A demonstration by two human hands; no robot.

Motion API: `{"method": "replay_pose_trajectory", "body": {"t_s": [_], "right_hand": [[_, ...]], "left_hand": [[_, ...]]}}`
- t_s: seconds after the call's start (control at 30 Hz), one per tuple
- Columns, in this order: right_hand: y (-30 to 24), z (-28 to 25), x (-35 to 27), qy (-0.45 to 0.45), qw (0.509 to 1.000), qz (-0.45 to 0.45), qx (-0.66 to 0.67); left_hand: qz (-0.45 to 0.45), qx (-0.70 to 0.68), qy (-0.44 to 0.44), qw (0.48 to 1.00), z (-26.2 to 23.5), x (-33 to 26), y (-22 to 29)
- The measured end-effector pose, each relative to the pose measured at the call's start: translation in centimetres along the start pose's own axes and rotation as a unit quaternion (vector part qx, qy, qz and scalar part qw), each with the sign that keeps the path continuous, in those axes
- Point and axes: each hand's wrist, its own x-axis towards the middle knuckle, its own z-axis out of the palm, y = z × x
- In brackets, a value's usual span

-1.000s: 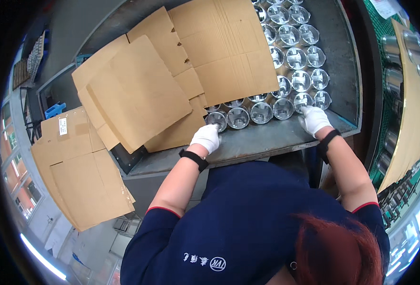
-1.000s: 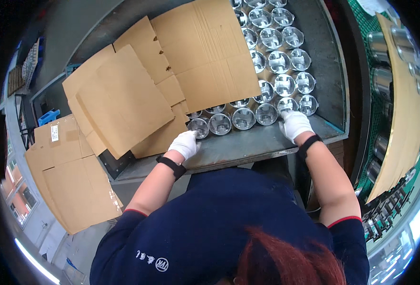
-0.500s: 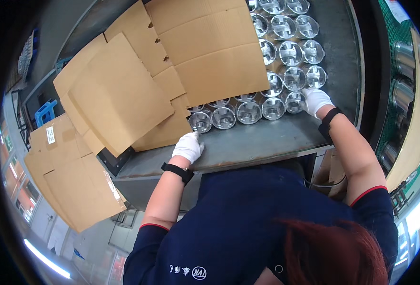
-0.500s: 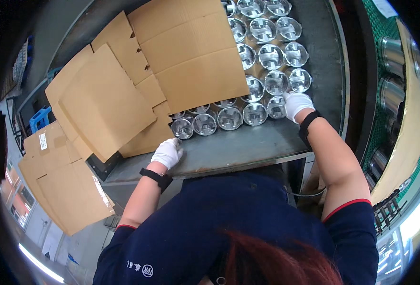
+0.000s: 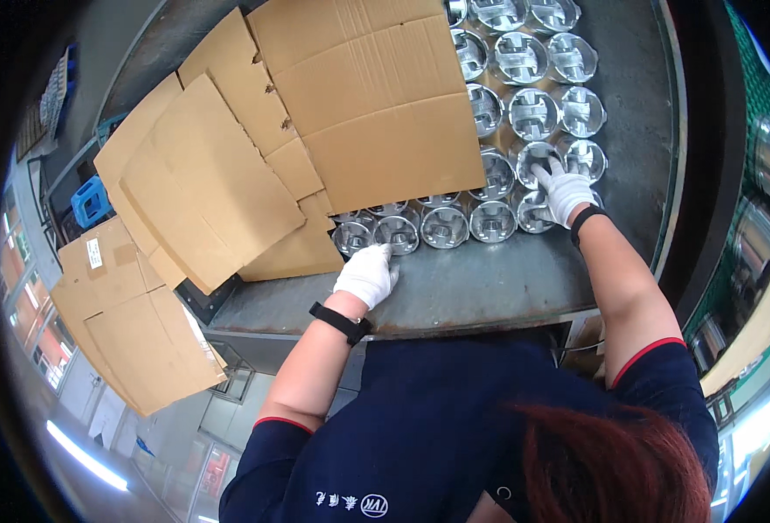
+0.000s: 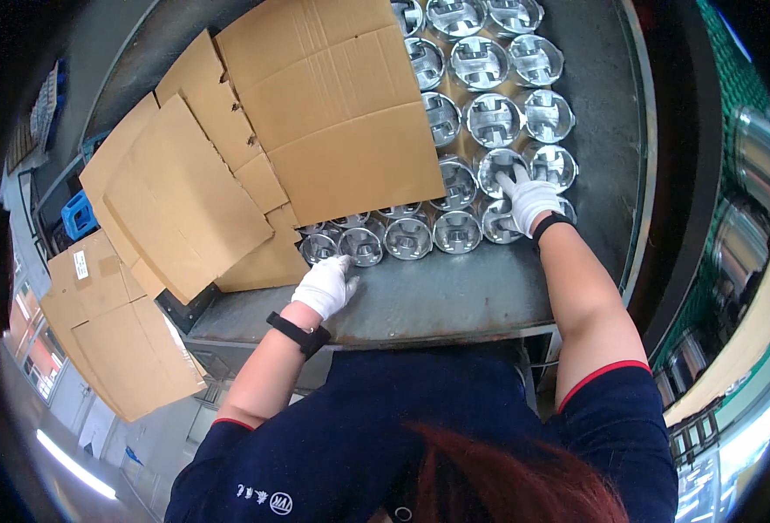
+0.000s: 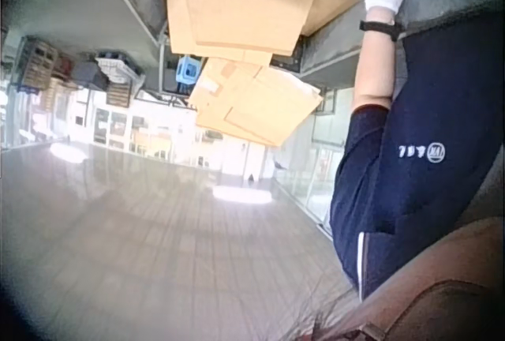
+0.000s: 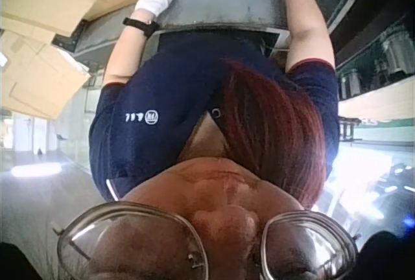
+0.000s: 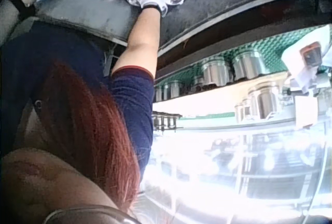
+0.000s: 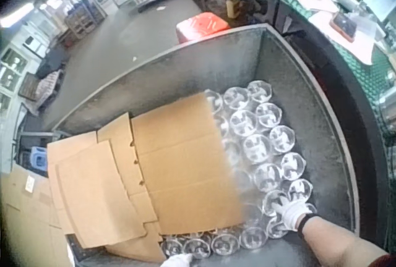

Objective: The person picks up cylindrical metal parts from a table, wipes them with a white cloth, and places them into a cardboard box. The person repeats this process for multiple parts, arranging them in rows within the box and covering them with cardboard dividers.

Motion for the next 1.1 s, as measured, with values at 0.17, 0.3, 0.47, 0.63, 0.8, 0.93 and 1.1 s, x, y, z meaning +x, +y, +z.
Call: {"method": "replay_pose_trajectory", "body": {"t_s": [0.17, 0.3, 0.47, 0.63, 0.8, 0.93, 1.1], "right_hand": [[0.8, 1.8, 1.4, 0.052, 0.998, -0.008, -0.032], [1.5, 2.2, 1.7, 0.072, 0.997, -0.030, -0.028], [0.4, 2.3, 1.3, 0.125, 0.990, -0.007, -0.056], [0.9, 3.8, 2.4, 0.129, 0.991, -0.008, -0.033], [1.5, 4.7, 1.8, 0.204, 0.978, -0.041, -0.031], [1.3, 2.6, -0.7, 0.193, 0.980, -0.052, -0.015], [0.7, -0.9, -4.5, 0.180, 0.980, -0.062, 0.048]], "left_hand": [[-0.017, -0.001, -0.028, 0.999, 0.5, 0.5, -0.3], [-0.036, 0.000, -0.056, 0.998, 0.4, 1.1, 0.5], [-0.014, 0.004, -0.025, 1.000, 0.6, 1.9, 1.5], [-0.004, -0.015, -0.037, 0.999, 0.7, 2.5, 2.4], [0.030, -0.021, -0.016, 0.999, 1.6, 2.4, 2.7], [0.085, 0.006, -0.025, 0.996, 2.2, 4.2, 4.7], [0.288, 0.089, 0.068, 0.951, 4.7, 9.2, 10.4]]}}
